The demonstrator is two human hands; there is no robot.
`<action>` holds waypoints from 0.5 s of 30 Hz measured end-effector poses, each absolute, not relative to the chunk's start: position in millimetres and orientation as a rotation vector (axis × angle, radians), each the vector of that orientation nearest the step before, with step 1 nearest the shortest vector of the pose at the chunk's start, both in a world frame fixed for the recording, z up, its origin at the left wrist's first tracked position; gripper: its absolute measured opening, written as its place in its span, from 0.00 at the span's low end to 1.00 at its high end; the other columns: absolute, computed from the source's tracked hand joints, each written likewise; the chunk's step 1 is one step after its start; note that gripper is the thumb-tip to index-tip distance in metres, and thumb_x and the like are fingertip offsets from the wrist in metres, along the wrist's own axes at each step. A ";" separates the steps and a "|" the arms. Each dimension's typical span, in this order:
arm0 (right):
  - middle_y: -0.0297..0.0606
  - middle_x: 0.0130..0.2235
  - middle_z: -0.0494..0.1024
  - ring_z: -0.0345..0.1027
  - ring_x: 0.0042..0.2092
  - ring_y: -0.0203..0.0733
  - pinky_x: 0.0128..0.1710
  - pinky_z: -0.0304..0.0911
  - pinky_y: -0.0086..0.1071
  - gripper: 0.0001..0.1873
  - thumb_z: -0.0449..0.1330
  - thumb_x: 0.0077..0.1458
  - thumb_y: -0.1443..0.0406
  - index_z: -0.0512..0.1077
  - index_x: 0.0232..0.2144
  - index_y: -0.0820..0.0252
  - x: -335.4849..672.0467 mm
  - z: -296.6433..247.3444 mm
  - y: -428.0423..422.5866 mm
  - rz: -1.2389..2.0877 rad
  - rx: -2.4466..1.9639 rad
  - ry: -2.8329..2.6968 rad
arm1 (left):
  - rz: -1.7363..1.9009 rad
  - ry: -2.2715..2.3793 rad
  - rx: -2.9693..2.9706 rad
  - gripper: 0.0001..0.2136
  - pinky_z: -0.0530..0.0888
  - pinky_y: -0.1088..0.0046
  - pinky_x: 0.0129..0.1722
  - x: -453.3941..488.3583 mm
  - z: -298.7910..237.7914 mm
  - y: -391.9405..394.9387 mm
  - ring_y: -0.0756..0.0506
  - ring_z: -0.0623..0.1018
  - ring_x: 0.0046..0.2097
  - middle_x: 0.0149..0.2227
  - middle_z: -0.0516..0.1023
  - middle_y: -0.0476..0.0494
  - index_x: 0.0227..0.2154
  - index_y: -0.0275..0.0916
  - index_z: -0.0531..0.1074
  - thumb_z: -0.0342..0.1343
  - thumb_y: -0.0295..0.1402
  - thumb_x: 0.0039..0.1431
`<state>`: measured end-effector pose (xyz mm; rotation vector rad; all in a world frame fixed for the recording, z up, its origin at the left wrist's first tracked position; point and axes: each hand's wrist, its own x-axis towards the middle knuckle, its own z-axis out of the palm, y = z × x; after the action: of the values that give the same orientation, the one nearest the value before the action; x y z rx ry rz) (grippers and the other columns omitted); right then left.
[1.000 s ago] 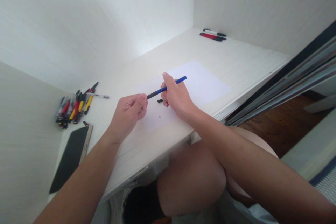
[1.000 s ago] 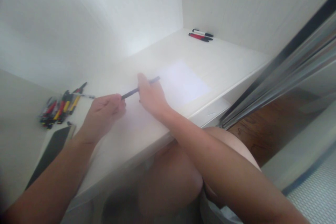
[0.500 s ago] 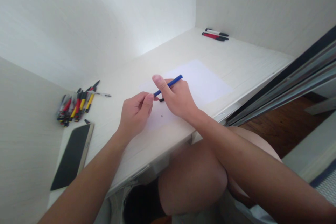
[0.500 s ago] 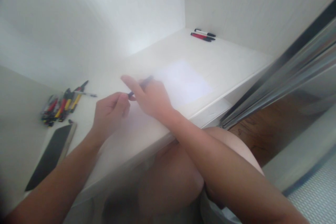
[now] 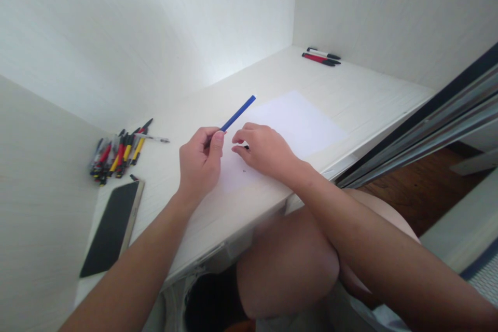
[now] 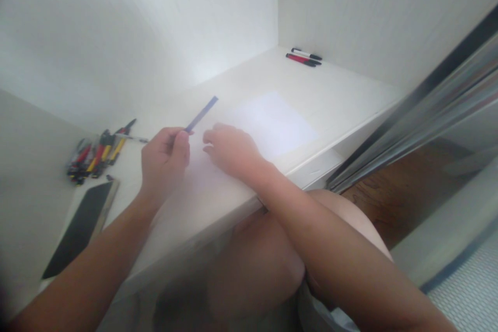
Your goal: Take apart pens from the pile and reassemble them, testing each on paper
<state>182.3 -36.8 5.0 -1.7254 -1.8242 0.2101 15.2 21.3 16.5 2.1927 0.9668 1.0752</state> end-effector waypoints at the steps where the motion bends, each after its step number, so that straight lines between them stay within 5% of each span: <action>1: 0.45 0.47 0.80 0.72 0.45 0.47 0.42 0.60 0.36 0.10 0.59 0.66 0.64 0.80 0.43 0.59 182.9 4.2 -36.7 0.217 -1.744 -1.843 | 1.076 0.965 2.198 0.10 0.66 0.72 0.28 15.1 16.3 21.1 0.49 0.71 0.27 0.26 0.74 0.49 0.41 0.40 0.76 0.53 0.40 0.71; 15: 0.49 0.49 0.78 0.71 0.46 0.47 0.45 0.62 0.36 0.19 0.49 0.67 0.71 0.78 0.48 0.62 195.6 -5.3 -31.2 0.202 -1.699 -1.924 | 1.144 0.880 2.360 0.08 0.70 0.72 0.29 14.6 12.2 23.5 0.49 0.74 0.27 0.27 0.77 0.48 0.39 0.40 0.77 0.56 0.37 0.68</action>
<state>195.6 -31.2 -5.3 -1.6994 -1.9236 0.2015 14.6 23.5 12.2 2.3600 0.8800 1.1441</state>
